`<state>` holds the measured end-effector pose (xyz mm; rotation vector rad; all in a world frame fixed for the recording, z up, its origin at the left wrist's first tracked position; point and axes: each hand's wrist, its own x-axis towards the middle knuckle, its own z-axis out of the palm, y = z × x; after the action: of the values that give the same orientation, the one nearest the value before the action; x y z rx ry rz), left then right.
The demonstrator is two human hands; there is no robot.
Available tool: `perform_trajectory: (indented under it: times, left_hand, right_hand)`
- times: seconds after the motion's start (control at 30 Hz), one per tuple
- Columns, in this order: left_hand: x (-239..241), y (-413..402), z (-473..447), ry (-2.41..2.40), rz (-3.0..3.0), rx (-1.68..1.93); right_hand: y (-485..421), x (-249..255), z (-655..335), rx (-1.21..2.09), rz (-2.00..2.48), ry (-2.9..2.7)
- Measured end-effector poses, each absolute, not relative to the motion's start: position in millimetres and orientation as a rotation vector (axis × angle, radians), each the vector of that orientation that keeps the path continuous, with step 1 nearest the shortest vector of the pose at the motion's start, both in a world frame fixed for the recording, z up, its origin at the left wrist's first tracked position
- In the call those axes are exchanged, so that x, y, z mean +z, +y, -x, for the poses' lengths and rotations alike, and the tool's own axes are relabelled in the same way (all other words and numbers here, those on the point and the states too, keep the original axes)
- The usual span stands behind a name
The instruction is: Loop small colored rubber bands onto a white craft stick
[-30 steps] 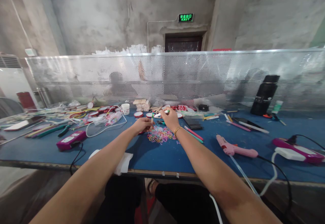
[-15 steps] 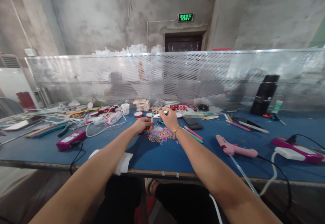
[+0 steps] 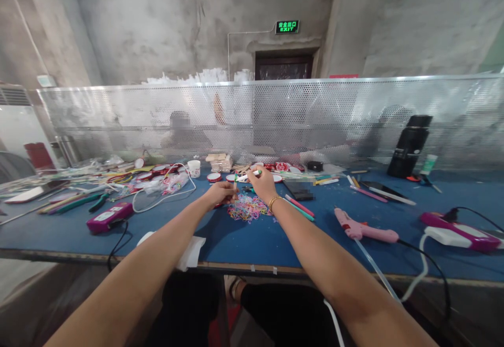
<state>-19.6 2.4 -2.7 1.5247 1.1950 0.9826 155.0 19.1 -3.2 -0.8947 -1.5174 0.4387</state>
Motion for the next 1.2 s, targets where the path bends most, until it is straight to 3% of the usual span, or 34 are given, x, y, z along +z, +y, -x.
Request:
perform_trajectory:
  times: [1.2]
  left_hand:
    - [-4.9,4.6,21.0,1.203,-1.547,0.963]
  right_hand:
    - [23.7,-5.0,-157.4,0.43,0.902,-1.484]
